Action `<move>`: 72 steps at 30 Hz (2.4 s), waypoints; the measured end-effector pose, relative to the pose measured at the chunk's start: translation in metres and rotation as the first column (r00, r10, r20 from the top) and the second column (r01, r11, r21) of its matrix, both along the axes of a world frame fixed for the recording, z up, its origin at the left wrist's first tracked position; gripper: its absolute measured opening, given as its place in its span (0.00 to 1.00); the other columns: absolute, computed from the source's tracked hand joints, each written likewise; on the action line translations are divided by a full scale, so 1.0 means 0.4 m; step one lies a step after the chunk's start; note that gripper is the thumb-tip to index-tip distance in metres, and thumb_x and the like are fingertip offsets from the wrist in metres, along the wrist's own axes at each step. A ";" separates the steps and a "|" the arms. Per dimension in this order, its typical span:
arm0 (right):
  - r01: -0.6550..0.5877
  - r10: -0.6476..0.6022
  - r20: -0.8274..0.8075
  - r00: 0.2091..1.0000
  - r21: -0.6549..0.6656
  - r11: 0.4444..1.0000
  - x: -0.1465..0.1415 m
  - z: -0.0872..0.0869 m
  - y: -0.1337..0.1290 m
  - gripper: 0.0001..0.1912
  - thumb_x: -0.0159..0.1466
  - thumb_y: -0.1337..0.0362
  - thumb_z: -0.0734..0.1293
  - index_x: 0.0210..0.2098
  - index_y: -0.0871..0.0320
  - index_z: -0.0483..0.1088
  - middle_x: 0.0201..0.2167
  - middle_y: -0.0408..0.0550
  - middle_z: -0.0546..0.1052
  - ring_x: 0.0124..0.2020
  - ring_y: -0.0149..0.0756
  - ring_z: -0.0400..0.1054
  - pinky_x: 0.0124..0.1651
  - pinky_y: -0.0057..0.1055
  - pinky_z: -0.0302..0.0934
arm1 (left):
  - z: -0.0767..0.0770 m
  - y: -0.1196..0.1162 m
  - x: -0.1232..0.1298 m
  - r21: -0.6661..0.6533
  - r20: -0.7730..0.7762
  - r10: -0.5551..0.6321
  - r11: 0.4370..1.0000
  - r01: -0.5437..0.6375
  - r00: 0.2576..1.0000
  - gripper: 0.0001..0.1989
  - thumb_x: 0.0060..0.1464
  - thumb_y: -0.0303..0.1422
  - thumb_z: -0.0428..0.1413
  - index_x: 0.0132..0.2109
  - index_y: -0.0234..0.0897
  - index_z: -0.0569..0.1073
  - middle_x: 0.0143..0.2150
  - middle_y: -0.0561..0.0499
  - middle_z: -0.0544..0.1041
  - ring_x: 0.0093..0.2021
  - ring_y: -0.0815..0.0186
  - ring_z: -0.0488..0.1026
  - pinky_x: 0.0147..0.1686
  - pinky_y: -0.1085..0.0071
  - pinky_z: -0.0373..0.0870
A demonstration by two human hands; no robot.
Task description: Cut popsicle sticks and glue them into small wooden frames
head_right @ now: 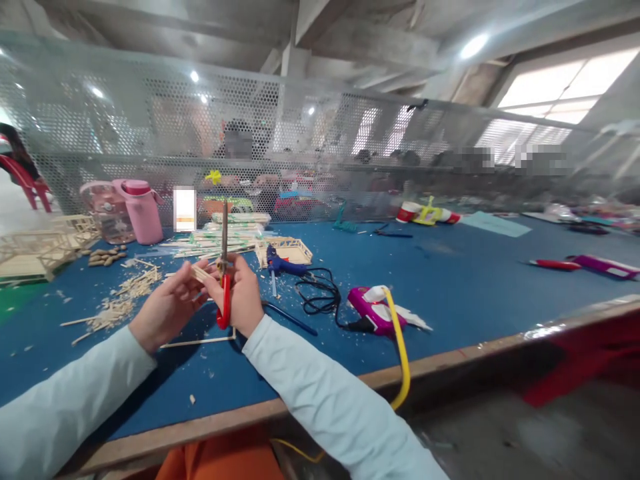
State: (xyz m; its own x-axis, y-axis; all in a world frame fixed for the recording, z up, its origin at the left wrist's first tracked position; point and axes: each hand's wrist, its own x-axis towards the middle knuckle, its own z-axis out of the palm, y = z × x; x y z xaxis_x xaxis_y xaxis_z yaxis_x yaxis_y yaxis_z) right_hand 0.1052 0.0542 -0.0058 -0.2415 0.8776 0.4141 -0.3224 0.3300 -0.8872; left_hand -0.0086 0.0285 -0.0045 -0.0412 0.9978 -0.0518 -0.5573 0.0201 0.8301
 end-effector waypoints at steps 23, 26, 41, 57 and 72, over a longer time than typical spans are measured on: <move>-0.109 0.118 0.058 0.991 -0.143 0.984 0.006 -0.014 0.007 0.24 0.44 0.63 0.73 0.36 0.56 0.58 0.21 0.33 0.69 0.16 0.23 0.66 0.23 0.22 0.64 | -0.001 0.012 -0.066 0.344 -0.742 0.350 0.931 -0.124 0.572 0.25 0.54 0.51 0.43 0.28 0.35 0.71 0.20 0.53 0.68 0.23 0.68 0.64 0.22 0.75 0.58; -0.157 0.167 0.057 0.984 -0.159 0.975 0.006 -0.011 0.001 0.23 0.44 0.63 0.73 0.36 0.56 0.59 0.21 0.32 0.68 0.16 0.23 0.66 0.23 0.21 0.64 | 0.007 -0.003 -0.069 0.391 -0.834 0.349 0.920 0.011 0.427 0.23 0.53 0.44 0.47 0.19 0.35 0.70 0.16 0.53 0.67 0.20 0.69 0.61 0.23 0.74 0.56; -0.017 0.071 0.479 0.875 -0.117 0.993 0.044 0.007 0.041 0.18 0.52 0.55 0.67 0.37 0.57 0.59 0.19 0.36 0.68 0.15 0.26 0.63 0.17 0.21 0.56 | -0.026 -0.008 -0.057 0.303 -0.690 0.281 0.949 -0.087 0.667 0.23 0.52 0.43 0.48 0.15 0.39 0.55 0.12 0.58 0.52 0.15 0.73 0.49 0.16 0.73 0.46; 0.174 -0.515 0.857 -0.027 0.512 0.841 0.095 0.014 0.053 0.09 0.58 0.65 0.60 0.34 0.60 0.71 0.36 0.57 0.75 0.38 0.44 0.69 0.35 0.32 0.57 | -0.032 -0.021 -0.036 0.326 -0.556 0.326 0.932 -0.160 0.764 0.23 0.52 0.46 0.47 0.17 0.40 0.51 0.12 0.59 0.50 0.15 0.73 0.47 0.16 0.72 0.45; 0.066 -0.247 0.405 0.880 0.412 0.909 -0.010 -0.012 -0.065 0.21 0.65 0.55 0.51 0.24 0.58 0.64 0.21 0.44 0.67 0.25 0.31 0.61 0.29 0.27 0.55 | -0.040 -0.058 0.028 0.361 -0.511 0.410 0.900 -0.244 0.756 0.23 0.50 0.48 0.50 0.17 0.36 0.61 0.15 0.56 0.59 0.18 0.73 0.53 0.17 0.73 0.48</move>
State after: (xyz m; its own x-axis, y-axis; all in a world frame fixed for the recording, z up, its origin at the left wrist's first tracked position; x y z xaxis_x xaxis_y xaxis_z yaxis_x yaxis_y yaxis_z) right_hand 0.1011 0.0281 -0.0104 -0.3493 0.7178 0.6023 0.1545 0.6781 -0.7185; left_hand 0.0026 0.0055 -0.0203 -0.3063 0.8890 0.3404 0.0780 -0.3329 0.9397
